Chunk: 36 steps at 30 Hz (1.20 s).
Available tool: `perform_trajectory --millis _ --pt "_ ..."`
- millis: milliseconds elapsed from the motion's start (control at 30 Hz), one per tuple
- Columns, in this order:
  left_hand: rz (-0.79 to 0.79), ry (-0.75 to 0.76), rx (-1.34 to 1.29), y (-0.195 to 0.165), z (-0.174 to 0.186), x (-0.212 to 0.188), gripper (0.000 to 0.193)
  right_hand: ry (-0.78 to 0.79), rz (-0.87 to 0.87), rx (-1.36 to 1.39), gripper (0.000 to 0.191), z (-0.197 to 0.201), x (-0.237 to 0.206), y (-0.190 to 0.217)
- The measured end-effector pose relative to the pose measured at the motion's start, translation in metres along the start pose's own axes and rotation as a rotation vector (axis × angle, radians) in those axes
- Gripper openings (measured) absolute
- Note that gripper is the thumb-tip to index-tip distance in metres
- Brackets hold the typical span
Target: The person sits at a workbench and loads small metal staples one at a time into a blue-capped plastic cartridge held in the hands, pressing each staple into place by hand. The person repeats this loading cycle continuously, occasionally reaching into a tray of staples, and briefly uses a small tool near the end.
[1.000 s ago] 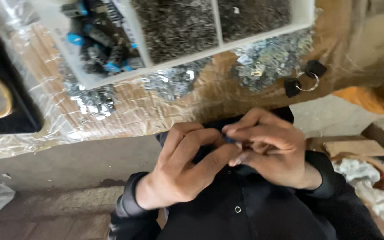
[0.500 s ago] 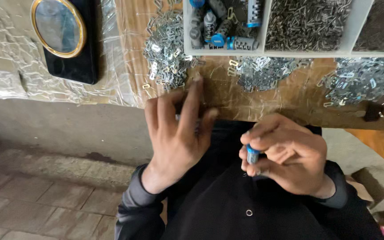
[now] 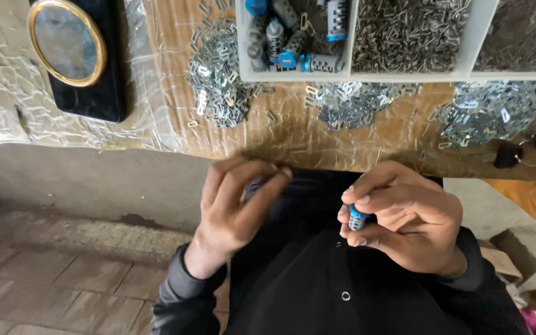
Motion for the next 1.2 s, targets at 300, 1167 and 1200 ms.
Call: perform_trajectory --millis 300,1167,1200 --pt "-0.014 -0.051 -0.711 -0.04 -0.022 0.025 0.016 -0.09 0.029 -0.116 0.041 0.019 -0.009 0.001" --pt "-0.015 -0.039 0.148 -0.001 -0.015 0.011 0.019 -0.029 0.037 0.176 0.035 0.024 -0.027 -0.005" --pt "0.016 -0.096 0.088 -0.002 -0.014 0.01 0.018 -0.063 0.065 0.17 0.036 0.029 -0.031 -0.001"
Point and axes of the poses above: each hand's wrist, its own x-axis towards the middle knuckle, its own z-axis out of the back of the hand, y = z × x, the point moved 8 cm from there along x, towards the middle knuckle, and after that the axes turned 3 degrees about -z, right-handed, at the moved point
